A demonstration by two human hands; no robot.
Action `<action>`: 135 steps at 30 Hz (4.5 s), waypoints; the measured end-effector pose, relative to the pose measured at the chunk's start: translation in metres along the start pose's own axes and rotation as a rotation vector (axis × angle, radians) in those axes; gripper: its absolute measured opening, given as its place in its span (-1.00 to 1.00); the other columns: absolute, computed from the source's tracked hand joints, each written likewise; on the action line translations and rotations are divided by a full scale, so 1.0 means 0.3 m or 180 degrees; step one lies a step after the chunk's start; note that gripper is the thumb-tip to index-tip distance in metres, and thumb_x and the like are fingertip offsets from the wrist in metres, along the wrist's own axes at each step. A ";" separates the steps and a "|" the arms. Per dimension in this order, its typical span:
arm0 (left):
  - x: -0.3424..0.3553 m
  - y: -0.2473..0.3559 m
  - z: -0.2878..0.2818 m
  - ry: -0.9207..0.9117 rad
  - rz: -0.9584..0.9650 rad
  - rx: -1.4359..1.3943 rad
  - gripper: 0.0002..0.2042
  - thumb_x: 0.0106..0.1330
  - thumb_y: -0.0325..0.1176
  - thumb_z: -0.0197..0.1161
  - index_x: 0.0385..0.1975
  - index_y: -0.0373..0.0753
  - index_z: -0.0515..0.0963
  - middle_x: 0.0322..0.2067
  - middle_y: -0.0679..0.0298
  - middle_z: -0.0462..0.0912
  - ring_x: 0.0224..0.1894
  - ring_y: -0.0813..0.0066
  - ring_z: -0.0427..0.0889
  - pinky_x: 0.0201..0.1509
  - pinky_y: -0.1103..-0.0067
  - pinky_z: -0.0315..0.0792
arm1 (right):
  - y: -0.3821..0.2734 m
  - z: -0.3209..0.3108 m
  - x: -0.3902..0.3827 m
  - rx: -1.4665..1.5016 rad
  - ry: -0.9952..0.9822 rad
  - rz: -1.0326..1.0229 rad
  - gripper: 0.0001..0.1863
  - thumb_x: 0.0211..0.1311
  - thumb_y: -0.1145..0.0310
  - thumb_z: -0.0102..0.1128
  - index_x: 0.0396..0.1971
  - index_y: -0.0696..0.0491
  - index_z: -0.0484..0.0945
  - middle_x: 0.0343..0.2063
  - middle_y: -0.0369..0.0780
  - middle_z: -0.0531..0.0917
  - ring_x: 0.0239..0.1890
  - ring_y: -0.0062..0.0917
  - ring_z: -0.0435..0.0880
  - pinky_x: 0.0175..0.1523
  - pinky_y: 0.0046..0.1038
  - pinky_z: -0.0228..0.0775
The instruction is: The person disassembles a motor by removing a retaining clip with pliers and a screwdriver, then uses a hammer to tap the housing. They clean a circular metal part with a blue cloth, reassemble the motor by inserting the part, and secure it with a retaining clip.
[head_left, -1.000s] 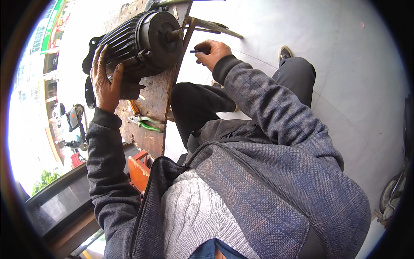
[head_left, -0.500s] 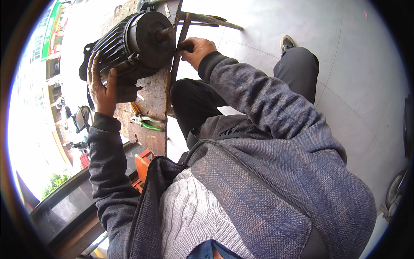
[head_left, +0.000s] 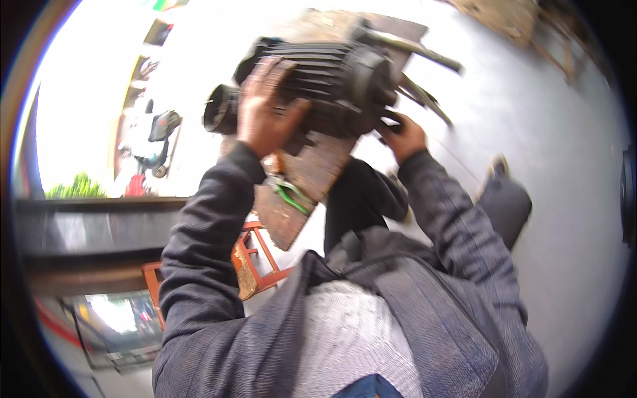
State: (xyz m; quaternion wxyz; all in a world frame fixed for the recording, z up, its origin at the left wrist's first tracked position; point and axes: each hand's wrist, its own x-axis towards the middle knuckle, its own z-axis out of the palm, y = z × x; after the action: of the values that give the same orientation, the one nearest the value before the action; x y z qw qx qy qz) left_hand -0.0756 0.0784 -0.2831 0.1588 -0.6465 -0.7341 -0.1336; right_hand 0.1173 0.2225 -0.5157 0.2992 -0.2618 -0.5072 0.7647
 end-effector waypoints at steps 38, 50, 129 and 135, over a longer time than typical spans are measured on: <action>-0.040 0.010 -0.023 0.0237 -0.0324 -0.0126 -0.20 0.27 0.17 0.41 0.44 -0.15 0.43 0.47 -0.12 0.33 0.59 -0.10 0.17 0.64 -0.04 -0.04 | 0.016 -0.109 0.038 -0.2481 -0.0198 -0.1138 -0.77 0.47 0.24 0.21 -0.14 0.11 0.63 -0.46 -0.16 0.77 -0.52 -0.36 0.82 -0.26 -0.28 0.67; -0.051 0.003 -0.016 0.0290 -0.0329 -0.0314 -0.20 0.27 0.19 0.40 0.42 -0.17 0.45 0.49 -0.13 0.29 0.61 -0.09 0.14 0.65 -0.08 -0.08 | 0.043 -0.138 0.051 -0.1899 -0.0264 -0.0728 -0.76 0.35 0.40 0.26 -0.04 0.13 0.67 -0.41 -0.19 0.81 -0.47 -0.47 0.83 -0.25 -0.38 0.71; -0.043 0.003 -0.013 0.0310 -0.0316 -0.0122 -0.23 0.29 0.16 0.39 0.44 -0.13 0.45 0.46 -0.11 0.35 0.59 -0.09 0.20 0.65 -0.02 -0.04 | 0.023 -0.132 0.051 -0.2931 -0.0541 -0.1317 -0.86 0.41 0.41 0.23 -0.13 0.11 0.60 -0.32 -0.08 0.74 -0.40 -0.19 0.79 -0.26 -0.20 0.65; -0.037 0.003 -0.014 0.0340 -0.0262 0.0022 -0.25 0.27 0.13 0.44 0.41 -0.11 0.48 0.44 -0.09 0.40 0.55 -0.10 0.29 0.63 0.04 0.06 | 0.073 -0.154 0.077 -0.3557 -0.0263 -0.2178 -0.67 0.42 0.32 0.27 0.11 0.08 0.63 -0.23 -0.01 0.77 -0.24 -0.04 0.80 -0.15 -0.10 0.66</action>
State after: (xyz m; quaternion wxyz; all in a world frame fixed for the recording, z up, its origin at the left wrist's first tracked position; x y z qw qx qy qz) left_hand -0.0733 0.0667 -0.2839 0.1944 -0.6072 -0.7510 -0.1718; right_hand 0.1297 0.2611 -0.5545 0.3249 -0.1721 -0.8937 0.2572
